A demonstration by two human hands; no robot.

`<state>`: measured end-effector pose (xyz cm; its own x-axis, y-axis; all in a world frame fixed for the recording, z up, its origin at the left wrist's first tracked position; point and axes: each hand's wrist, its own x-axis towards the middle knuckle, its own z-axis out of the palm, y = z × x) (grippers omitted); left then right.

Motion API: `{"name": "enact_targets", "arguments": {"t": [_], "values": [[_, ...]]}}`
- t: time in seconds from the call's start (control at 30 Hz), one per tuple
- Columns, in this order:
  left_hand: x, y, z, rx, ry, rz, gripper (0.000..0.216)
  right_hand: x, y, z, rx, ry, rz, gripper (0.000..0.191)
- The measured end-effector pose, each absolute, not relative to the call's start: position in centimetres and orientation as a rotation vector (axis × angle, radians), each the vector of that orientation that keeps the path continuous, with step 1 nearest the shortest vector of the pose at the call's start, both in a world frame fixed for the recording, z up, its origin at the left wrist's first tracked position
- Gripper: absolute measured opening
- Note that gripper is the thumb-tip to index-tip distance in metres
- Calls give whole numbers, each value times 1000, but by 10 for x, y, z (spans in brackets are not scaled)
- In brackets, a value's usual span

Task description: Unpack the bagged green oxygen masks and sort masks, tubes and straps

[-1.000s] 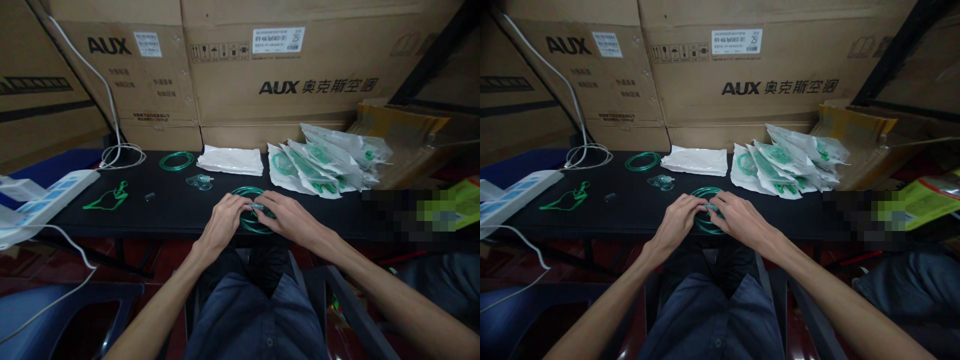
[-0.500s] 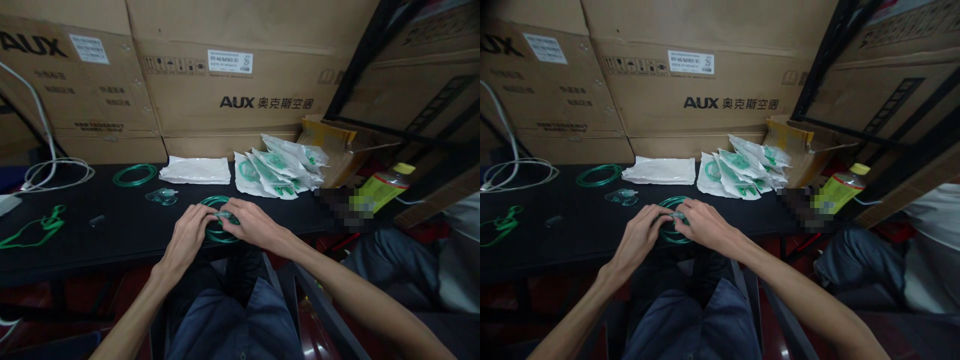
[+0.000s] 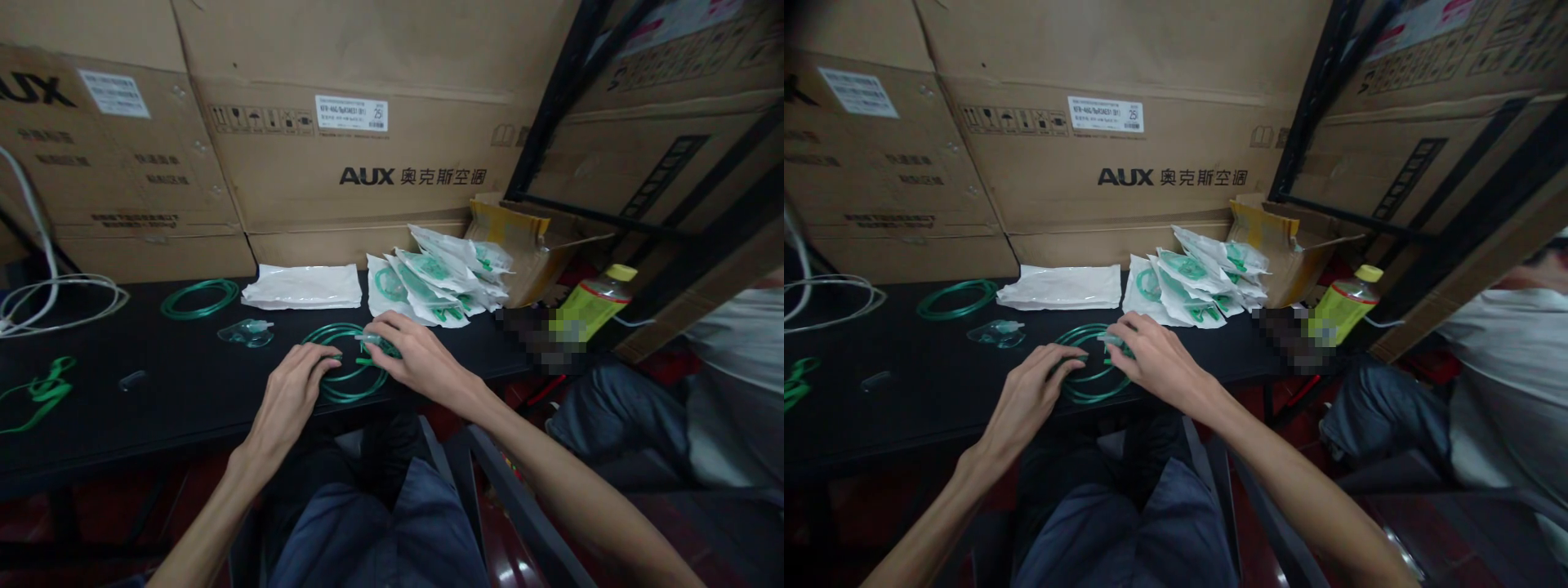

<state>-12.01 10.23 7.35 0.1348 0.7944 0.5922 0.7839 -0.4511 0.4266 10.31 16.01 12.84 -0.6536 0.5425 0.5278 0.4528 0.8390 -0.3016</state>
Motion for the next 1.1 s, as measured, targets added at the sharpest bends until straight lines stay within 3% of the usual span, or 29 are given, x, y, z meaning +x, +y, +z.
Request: {"name": "enact_targets", "arguments": {"t": [0.23,0.37,0.67,0.93,1.1], "values": [[-116,102,74,2312,1612,1168,25,136,151,146,-733,-1580,1175,22],[-116,101,75,2249,1653,1250,23,149,149,146,-628,-1331,1480,24],[-117,100,75,2214,1657,1250,20,143,145,149,-578,-1271,1343,16],[-122,92,88,2274,1809,1136,31,151,153,146,-676,-1225,1274,28],[-126,114,106,2197,2234,590,53,145,154,141,-665,-1236,1369,33]]}}
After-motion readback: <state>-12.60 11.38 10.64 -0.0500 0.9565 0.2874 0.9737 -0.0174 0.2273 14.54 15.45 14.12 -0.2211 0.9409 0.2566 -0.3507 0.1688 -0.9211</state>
